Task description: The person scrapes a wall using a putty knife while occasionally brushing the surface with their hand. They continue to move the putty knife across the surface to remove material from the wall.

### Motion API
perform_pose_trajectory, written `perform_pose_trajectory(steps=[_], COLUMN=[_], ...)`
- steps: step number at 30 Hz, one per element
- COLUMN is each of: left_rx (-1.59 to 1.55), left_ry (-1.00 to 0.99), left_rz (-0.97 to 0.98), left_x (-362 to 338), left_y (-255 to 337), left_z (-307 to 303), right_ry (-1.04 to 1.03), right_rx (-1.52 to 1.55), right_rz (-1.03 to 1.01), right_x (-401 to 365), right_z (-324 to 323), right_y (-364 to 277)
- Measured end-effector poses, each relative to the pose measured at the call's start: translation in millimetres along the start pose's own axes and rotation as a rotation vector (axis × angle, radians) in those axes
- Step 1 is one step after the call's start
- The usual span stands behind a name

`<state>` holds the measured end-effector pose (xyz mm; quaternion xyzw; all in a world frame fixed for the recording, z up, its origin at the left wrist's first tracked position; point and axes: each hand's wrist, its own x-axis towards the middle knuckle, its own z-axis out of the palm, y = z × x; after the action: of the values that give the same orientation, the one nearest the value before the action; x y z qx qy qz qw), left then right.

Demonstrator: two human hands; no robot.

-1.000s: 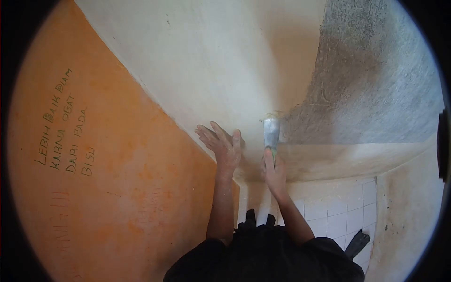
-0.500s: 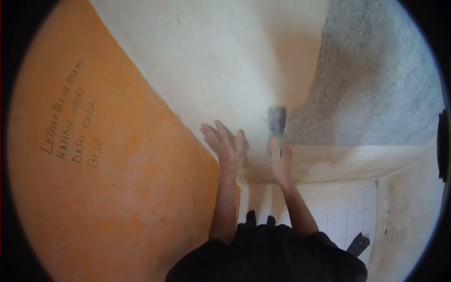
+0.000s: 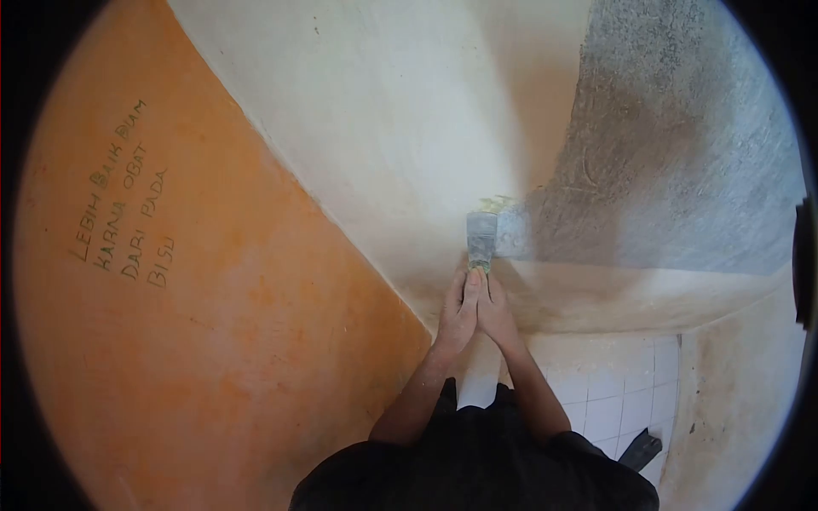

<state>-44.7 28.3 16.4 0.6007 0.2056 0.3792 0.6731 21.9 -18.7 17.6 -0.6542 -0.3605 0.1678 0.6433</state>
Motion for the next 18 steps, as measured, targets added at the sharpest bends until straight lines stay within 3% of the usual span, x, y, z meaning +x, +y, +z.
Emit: perform_pose_trajectory(steps=[4, 6, 8, 10, 12, 14, 15, 17, 18], left_rx=[-0.01, 0.06, 0.001, -0.06, -0.081, -0.074, -0.065, -0.042, -0.01], left_ry=[0.097, 0.177, 0.205, 0.224, 0.283, 0.349, 0.4, 0.445, 0.475], left_rz=[-0.058, -0.039, -0.095, -0.161, -0.162, -0.132, -0.101, -0.109, -0.113], left_x=[3.5, 4.7, -0.5, -5.9, -8.3, -8.5, -6.7, -2.6, -0.5], left_y=[1.9, 2.1, 11.9, 9.4, -1.6, 2.0, 5.4, 10.5, 13.3], left_z=[13.0, 20.0, 27.8, 32.3, 34.8, 47.1, 53.3, 60.3, 62.2], right_ry=[-0.206, -0.191, -0.11, 0.199, 0.577, 0.749, 0.734, 1.023, 1.01], right_rx=[0.15, -0.422, -0.328, -0.343, -0.426, -0.589, -0.586, -0.809, -0.803], right_rz=[0.137, -0.211, -0.293, -0.478, -0.463, -0.563, -0.571, -0.614, -0.621], right_x=[10.9, 17.1, 16.7, 22.3, 37.5, 50.5, 58.3, 75.9, 87.0], right_z=[-33.7, -59.4, -86.7, -126.4, -162.6, -201.4, -211.2, -223.4, -226.7], right_y=[-20.8, -39.1, -34.0, -13.1, -2.3, -2.1, -4.4, -7.0, 1.3])
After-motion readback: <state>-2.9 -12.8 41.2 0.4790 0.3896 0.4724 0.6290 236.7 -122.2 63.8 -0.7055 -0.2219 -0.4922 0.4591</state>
